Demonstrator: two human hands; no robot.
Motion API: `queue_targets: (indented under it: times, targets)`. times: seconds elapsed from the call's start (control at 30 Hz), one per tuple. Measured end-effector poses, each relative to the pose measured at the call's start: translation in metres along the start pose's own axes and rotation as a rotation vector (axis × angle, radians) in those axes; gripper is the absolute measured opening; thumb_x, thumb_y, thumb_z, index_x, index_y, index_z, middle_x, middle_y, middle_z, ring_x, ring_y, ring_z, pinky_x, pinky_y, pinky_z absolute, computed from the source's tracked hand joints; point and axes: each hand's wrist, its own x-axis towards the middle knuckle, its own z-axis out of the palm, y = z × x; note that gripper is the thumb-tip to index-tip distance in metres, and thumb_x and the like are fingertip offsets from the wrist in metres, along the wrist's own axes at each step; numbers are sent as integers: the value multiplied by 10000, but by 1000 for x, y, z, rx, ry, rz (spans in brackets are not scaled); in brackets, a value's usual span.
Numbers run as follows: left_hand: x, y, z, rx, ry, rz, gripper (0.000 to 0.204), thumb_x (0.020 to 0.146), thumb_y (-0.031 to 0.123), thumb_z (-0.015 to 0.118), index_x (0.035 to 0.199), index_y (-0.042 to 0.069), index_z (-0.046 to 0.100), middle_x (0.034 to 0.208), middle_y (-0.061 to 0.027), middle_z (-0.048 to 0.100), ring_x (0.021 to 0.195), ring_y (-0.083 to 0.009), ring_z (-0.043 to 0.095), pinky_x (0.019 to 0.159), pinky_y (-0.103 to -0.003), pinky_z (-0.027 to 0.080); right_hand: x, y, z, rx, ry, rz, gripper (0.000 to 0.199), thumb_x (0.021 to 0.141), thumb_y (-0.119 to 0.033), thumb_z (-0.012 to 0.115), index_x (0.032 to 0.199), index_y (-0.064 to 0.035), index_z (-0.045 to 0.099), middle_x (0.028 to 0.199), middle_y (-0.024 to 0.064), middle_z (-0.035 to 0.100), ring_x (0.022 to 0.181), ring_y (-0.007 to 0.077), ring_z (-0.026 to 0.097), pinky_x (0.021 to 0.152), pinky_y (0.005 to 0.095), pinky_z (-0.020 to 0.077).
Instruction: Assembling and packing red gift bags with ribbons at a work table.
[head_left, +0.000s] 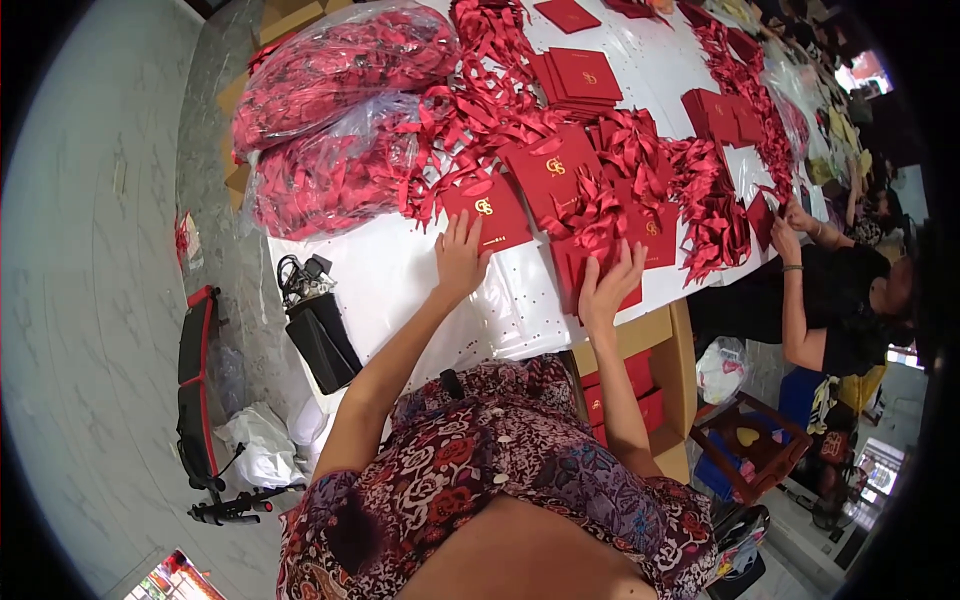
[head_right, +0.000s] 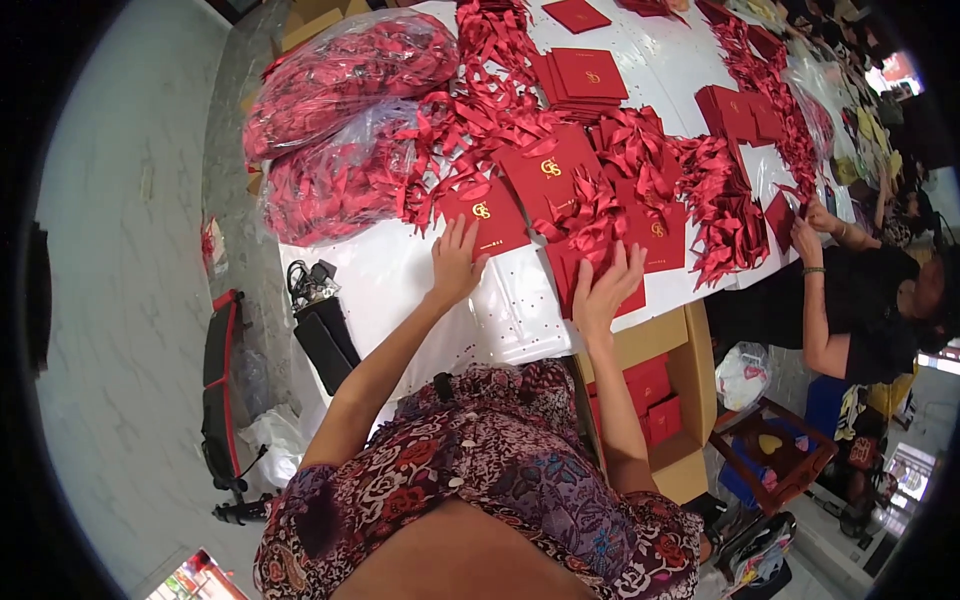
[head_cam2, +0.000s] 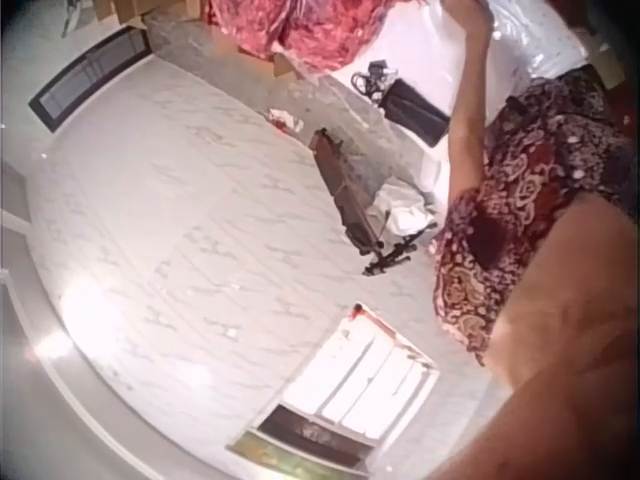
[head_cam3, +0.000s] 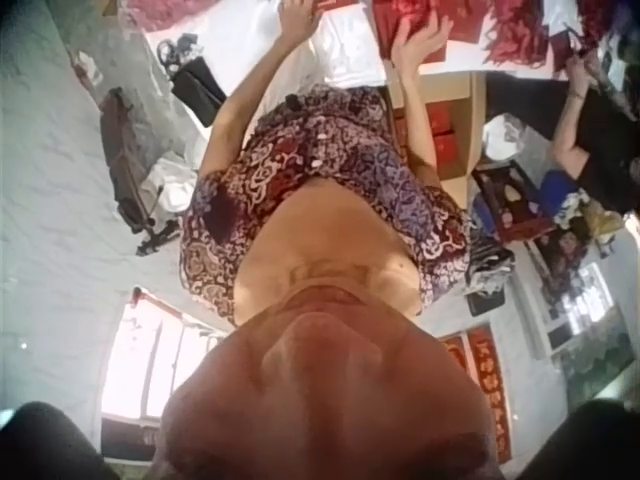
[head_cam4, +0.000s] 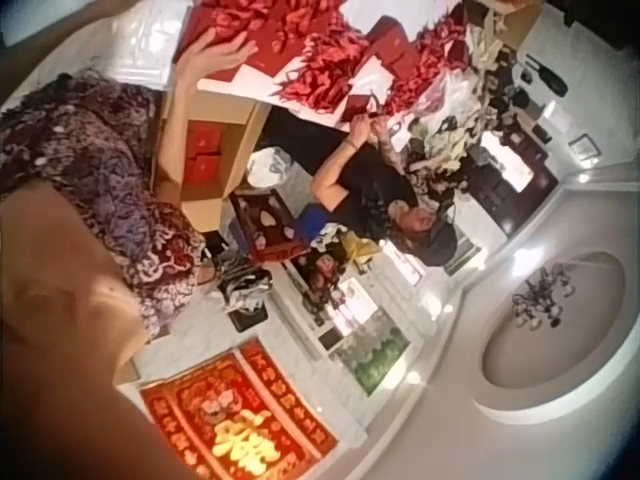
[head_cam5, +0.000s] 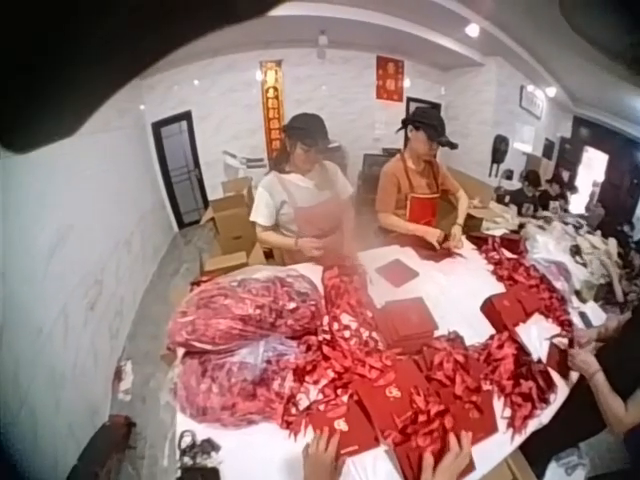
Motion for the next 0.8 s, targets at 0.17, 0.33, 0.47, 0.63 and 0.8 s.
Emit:
queue_targets:
  times: [0.17,0.33,0.47,0.63,0.8]
  targets:
    - [-2,9,3,64,-39,-41,707,848,300,677,1464,87,402,1538,-193,320,1406,-358,311,1092,-507,277,-17,-43,1,141,34,-134,484,896,-148,627,1314,36,469,1392,258,358,1308,415,336,1075,525,264]
    - [-4,-19,-28,-112,153,-94,614,847,238,675,1402,75,467,1449,-235,397,1323,-386,379,1071,-511,295,-26,-93,25,348,-295,-375,286,834,-92,641,1117,-74,610,1069,117,586,1073,329,534,926,455,358]
    - [3,-90,-87,-59,572,-160,544,841,165,671,1354,78,513,1284,-261,478,1179,-429,440,1021,-500,326,-29,-108,63,438,-462,-407,291,827,-92,647,1115,-68,609,1043,119,598,1019,312,559,893,437,377]
    - [21,-208,-183,197,764,-485,624,899,346,615,1418,56,426,1332,-307,420,1219,-450,402,1041,-520,319,-5,-152,100,518,-451,-487,297,819,-87,659,1108,-60,597,1051,122,595,1017,314,557,875,440,384]
    - [38,-251,-207,167,572,-943,844,878,519,608,1503,57,279,1455,-333,336,1339,-481,325,1085,-585,279,-7,-154,100,531,-495,-538,275,817,-86,661,1085,-64,605,1046,107,587,1029,298,549,876,443,388]
